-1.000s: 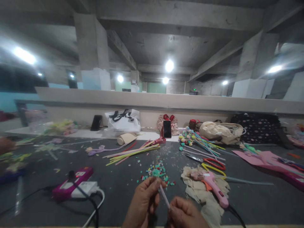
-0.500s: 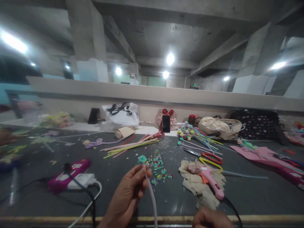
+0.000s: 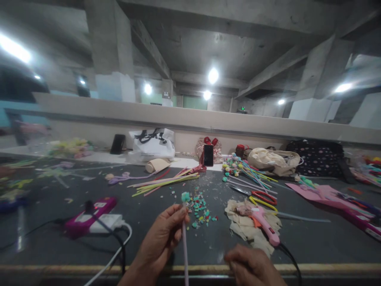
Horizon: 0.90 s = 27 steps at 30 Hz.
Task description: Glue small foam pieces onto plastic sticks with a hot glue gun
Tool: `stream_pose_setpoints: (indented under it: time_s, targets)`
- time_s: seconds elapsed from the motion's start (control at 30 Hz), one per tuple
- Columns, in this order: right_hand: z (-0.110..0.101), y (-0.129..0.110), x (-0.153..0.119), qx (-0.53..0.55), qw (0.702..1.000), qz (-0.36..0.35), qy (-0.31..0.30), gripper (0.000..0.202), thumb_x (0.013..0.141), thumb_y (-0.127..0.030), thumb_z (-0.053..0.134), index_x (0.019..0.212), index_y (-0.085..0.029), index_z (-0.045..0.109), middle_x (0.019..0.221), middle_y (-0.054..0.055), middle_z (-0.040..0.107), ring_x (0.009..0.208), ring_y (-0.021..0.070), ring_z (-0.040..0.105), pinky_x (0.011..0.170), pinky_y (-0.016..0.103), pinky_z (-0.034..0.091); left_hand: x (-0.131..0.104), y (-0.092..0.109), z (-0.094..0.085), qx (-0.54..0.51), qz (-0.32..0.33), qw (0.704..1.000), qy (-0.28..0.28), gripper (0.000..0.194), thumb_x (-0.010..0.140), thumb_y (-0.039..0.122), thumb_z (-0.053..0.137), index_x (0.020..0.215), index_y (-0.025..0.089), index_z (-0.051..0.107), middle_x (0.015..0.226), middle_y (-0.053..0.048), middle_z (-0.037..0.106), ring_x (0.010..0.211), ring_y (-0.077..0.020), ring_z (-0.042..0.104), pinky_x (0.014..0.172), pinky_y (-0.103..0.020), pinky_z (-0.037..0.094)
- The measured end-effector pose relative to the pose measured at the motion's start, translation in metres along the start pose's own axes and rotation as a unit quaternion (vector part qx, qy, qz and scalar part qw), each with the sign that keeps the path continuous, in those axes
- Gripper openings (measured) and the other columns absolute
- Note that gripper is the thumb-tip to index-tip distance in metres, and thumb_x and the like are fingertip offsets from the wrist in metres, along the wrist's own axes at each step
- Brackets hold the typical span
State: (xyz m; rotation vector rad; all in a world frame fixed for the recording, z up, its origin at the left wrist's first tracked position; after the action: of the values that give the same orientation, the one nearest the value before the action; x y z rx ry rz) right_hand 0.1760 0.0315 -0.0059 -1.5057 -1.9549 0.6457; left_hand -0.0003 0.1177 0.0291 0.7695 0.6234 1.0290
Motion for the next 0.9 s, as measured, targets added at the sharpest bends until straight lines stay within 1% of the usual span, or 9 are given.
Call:
stream_pose_setpoints:
  time_s: [0.07,0.17,0.2,0.23,0.33,0.43,0.53,0.7,0.9]
  targets:
    - [-0.007,-0.007,0.014,-0.031,0.999,-0.015,0.022,0.020,0.078,-0.019,0.038,0.081,-0.017,0.057,0.056,-0.002,0.055,0.050,0.0086,0.048,0.046,0.016,0.034,0.002,0.000,0.000,-0.008,-0.002,1.000,0.002,0.021,0.055,0.026,0.069,0.064,0.015,0.055,0.046,0.006,0.054,0.028,0.0016,0.038,0.027,-0.006,0.027]
    - [-0.020,-0.017,0.044,-0.160,0.985,-0.048,0.043,0.022,0.079,-0.017,0.036,0.085,-0.019,0.057,0.071,0.000,0.061,0.061,0.0101,0.053,0.053,0.017,0.036,0.004,-0.001,0.002,-0.008,-0.010,1.000,-0.004,0.018,0.057,0.026,0.067,0.063,0.015,0.054,0.044,0.007,0.052,0.025,0.0025,0.035,0.025,-0.006,0.023]
    - [-0.023,-0.018,0.056,-0.212,0.975,-0.062,0.035,0.023,0.079,-0.016,0.036,0.087,-0.020,0.058,0.076,0.001,0.062,0.066,0.0108,0.054,0.057,0.017,0.036,0.005,-0.001,0.003,-0.006,-0.012,1.000,-0.007,0.017,0.058,0.025,0.066,0.063,0.015,0.053,0.045,0.007,0.052,0.025,0.0027,0.035,0.025,-0.006,0.023]
    - [-0.025,-0.018,0.068,-0.237,0.969,-0.069,0.024,0.023,0.079,-0.017,0.037,0.087,-0.020,0.058,0.077,0.001,0.063,0.068,0.0115,0.055,0.058,0.018,0.036,0.005,-0.001,0.003,-0.004,-0.012,1.000,-0.009,0.016,0.059,0.024,0.066,0.063,0.015,0.053,0.045,0.007,0.051,0.026,0.0029,0.035,0.026,-0.006,0.023]
    - [-0.026,-0.014,0.102,-0.277,0.958,-0.080,-0.001,0.024,0.078,-0.018,0.038,0.079,-0.019,0.062,0.075,0.003,0.063,0.068,0.0134,0.055,0.058,0.020,0.034,0.006,0.001,0.003,0.001,-0.009,1.000,-0.012,0.016,0.060,0.025,0.064,0.064,0.015,0.053,0.047,0.007,0.051,0.027,0.0031,0.034,0.027,-0.006,0.021]
    - [-0.021,-0.011,0.126,-0.312,0.946,-0.087,-0.019,0.025,0.078,-0.018,0.037,0.082,-0.019,0.062,0.080,0.004,0.063,0.070,0.0142,0.055,0.059,0.021,0.034,0.006,0.003,0.001,0.007,-0.003,1.000,-0.010,0.016,0.062,0.027,0.062,0.064,0.015,0.052,0.048,0.007,0.051,0.028,0.0032,0.033,0.027,-0.007,0.019]
    - [-0.012,-0.014,0.136,-0.341,0.933,-0.103,-0.038,0.025,0.077,-0.017,0.039,0.088,-0.022,0.061,0.087,0.004,0.062,0.075,0.0141,0.055,0.061,0.021,0.034,0.006,0.002,-0.001,0.020,-0.002,1.000,-0.012,0.016,0.064,0.028,0.061,0.063,0.015,0.051,0.047,0.008,0.050,0.028,0.0031,0.033,0.028,-0.007,0.018]
    - [0.005,-0.018,0.142,-0.379,0.913,-0.137,-0.066,0.022,0.074,-0.019,0.044,0.088,-0.025,0.060,0.089,0.003,0.061,0.076,0.0151,0.056,0.060,0.021,0.035,0.009,-0.003,0.001,0.040,-0.004,0.999,-0.014,0.020,0.065,0.031,0.059,0.059,0.014,0.050,0.045,0.008,0.047,0.027,0.0025,0.032,0.028,-0.009,0.017]
    - [0.016,-0.015,0.151,-0.403,0.901,-0.145,-0.075,0.021,0.077,-0.020,0.040,0.085,-0.020,0.060,0.085,0.006,0.061,0.073,0.0173,0.057,0.057,0.023,0.036,0.013,-0.007,0.001,0.050,-0.012,0.999,-0.008,0.020,0.065,0.031,0.060,0.058,0.014,0.050,0.044,0.008,0.047,0.028,0.0019,0.032,0.029,-0.010,0.017]
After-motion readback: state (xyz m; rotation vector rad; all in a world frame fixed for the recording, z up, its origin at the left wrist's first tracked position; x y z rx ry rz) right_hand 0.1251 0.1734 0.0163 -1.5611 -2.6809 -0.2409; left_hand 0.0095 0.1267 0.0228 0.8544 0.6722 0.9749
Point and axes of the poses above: each hand's wrist, its own x-axis towards the middle knuckle, its own z-axis out of the palm, y = z × x, the point moved 5 cm from there along x, towards the middle knuckle
